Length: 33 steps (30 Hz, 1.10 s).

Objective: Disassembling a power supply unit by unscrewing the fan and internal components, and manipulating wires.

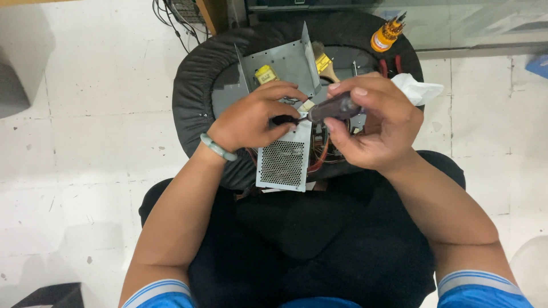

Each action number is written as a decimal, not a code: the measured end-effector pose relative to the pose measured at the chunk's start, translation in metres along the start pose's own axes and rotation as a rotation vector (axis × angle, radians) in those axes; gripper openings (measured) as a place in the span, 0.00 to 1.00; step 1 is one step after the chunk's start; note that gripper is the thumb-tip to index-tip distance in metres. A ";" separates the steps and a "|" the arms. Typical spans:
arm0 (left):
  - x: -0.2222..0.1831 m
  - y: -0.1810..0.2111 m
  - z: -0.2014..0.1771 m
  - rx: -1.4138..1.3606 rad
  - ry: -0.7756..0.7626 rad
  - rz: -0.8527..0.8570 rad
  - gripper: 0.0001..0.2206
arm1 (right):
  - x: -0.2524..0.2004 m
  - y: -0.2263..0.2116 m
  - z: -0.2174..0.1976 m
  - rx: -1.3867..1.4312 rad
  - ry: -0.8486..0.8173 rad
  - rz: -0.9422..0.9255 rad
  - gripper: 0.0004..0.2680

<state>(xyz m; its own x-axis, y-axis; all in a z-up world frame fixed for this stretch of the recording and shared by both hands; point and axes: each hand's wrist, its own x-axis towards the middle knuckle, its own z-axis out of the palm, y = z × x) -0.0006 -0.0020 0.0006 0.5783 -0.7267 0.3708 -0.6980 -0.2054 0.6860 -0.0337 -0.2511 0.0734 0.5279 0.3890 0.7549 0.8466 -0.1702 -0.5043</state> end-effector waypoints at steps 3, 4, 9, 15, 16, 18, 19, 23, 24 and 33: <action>0.002 0.003 0.001 -0.005 0.006 -0.015 0.06 | 0.000 0.002 0.005 0.031 0.082 0.058 0.19; 0.002 0.002 0.003 -0.005 0.006 -0.015 0.06 | 0.003 -0.001 0.006 0.031 0.082 0.058 0.19; 0.003 0.007 0.010 0.009 0.104 0.023 0.02 | 0.012 -0.010 0.005 -0.007 -0.006 0.024 0.13; 0.002 0.010 0.019 0.008 0.152 -0.032 0.02 | -0.001 -0.003 -0.004 -0.297 0.035 -0.020 0.17; 0.002 0.011 0.019 0.006 0.152 -0.033 0.02 | 0.001 -0.003 -0.004 -0.297 0.034 -0.019 0.17; 0.003 0.013 0.019 0.031 0.164 -0.036 0.02 | 0.004 -0.003 -0.004 -0.250 0.038 -0.028 0.15; 0.002 0.014 0.018 0.031 0.164 -0.036 0.02 | 0.007 -0.004 -0.001 -0.249 0.038 -0.029 0.15; 0.003 0.015 0.018 0.060 0.164 -0.036 0.03 | 0.012 -0.007 0.003 -0.101 0.042 -0.021 0.12; 0.003 0.015 0.018 0.070 0.172 -0.021 0.04 | 0.013 -0.007 0.003 -0.099 0.033 -0.006 0.12; 0.001 0.011 0.021 0.199 0.074 -0.029 0.06 | 0.019 -0.016 0.009 0.069 0.137 0.158 0.23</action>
<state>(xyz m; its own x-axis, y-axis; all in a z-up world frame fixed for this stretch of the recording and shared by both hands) -0.0170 -0.0187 -0.0044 0.6237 -0.6697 0.4031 -0.7460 -0.3558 0.5629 -0.0382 -0.2325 0.0922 0.6620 0.2346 0.7119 0.7484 -0.1554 -0.6448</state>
